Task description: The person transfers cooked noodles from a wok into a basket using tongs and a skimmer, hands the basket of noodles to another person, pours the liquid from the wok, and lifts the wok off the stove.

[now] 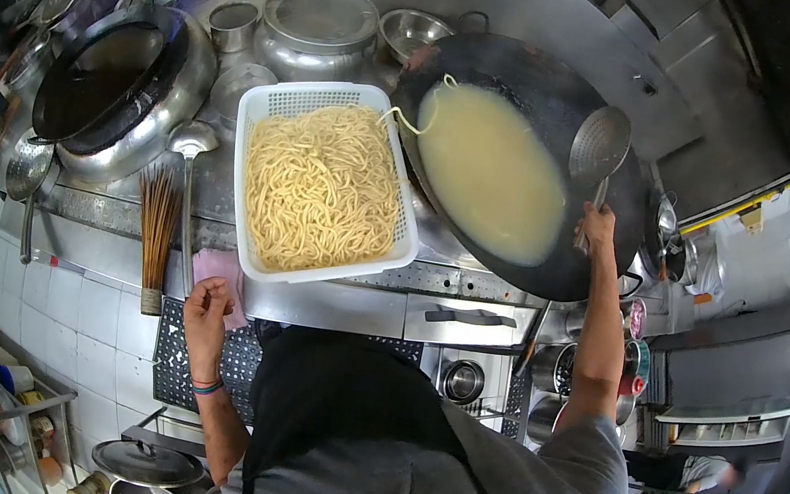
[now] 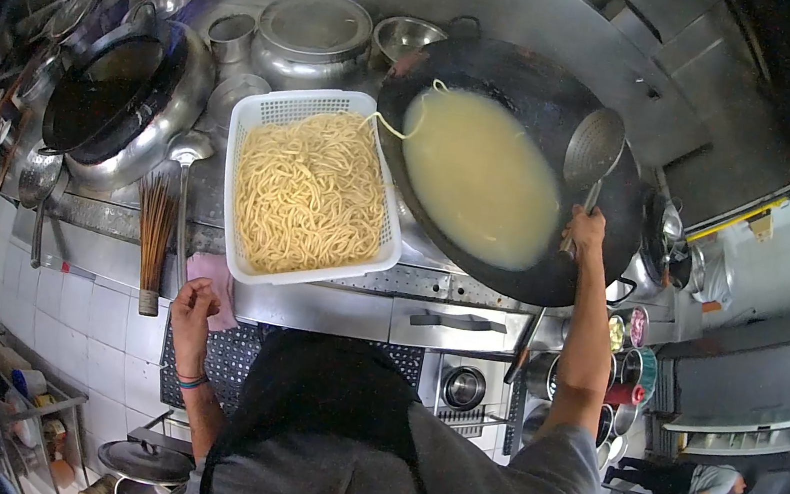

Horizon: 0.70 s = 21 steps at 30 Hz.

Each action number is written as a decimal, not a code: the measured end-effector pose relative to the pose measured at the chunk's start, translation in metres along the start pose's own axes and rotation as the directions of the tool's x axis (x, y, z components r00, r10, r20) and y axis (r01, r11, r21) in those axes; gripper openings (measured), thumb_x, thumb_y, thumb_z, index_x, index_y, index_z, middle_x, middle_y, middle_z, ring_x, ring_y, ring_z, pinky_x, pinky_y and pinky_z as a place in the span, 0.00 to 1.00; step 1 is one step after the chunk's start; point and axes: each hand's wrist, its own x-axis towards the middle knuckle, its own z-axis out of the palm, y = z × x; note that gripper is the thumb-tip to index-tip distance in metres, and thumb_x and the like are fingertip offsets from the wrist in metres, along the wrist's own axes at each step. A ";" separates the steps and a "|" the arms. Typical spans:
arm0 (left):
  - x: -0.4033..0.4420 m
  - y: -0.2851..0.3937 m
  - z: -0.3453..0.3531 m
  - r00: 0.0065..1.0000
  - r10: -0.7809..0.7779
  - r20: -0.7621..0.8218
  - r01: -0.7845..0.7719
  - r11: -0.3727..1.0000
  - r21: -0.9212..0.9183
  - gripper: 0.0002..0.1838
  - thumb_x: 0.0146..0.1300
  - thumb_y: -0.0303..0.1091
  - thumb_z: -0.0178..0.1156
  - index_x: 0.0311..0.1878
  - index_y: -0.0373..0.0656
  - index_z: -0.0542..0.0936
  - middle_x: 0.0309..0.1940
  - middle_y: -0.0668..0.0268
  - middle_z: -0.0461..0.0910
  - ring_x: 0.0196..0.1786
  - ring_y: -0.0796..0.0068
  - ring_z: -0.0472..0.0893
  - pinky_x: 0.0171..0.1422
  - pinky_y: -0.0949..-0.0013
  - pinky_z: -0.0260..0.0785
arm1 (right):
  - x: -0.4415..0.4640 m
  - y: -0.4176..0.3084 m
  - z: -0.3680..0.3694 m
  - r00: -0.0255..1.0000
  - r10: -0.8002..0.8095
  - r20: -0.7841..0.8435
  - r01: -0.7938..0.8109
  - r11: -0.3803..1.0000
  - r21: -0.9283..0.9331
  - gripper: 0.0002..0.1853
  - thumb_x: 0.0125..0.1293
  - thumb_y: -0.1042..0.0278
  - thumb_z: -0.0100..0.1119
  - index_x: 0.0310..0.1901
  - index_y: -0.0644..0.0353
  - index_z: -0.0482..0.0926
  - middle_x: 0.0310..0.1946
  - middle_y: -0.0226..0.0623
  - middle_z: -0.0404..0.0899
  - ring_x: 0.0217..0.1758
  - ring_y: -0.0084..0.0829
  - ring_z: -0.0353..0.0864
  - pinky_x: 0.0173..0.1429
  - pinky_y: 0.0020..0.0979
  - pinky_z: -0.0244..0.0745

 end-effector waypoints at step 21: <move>0.003 0.005 0.004 0.999 -0.031 -0.012 0.030 0.999 -0.016 0.09 0.74 0.33 0.59 0.50 0.38 0.80 0.29 0.72 0.77 0.32 0.82 0.75 0.40 0.76 0.70 | 0.010 -0.025 0.110 0.838 0.255 0.482 -0.438 0.841 0.318 0.10 0.78 0.61 0.47 0.43 0.58 0.69 0.21 0.29 0.71 0.14 0.22 0.68 0.17 0.28 0.69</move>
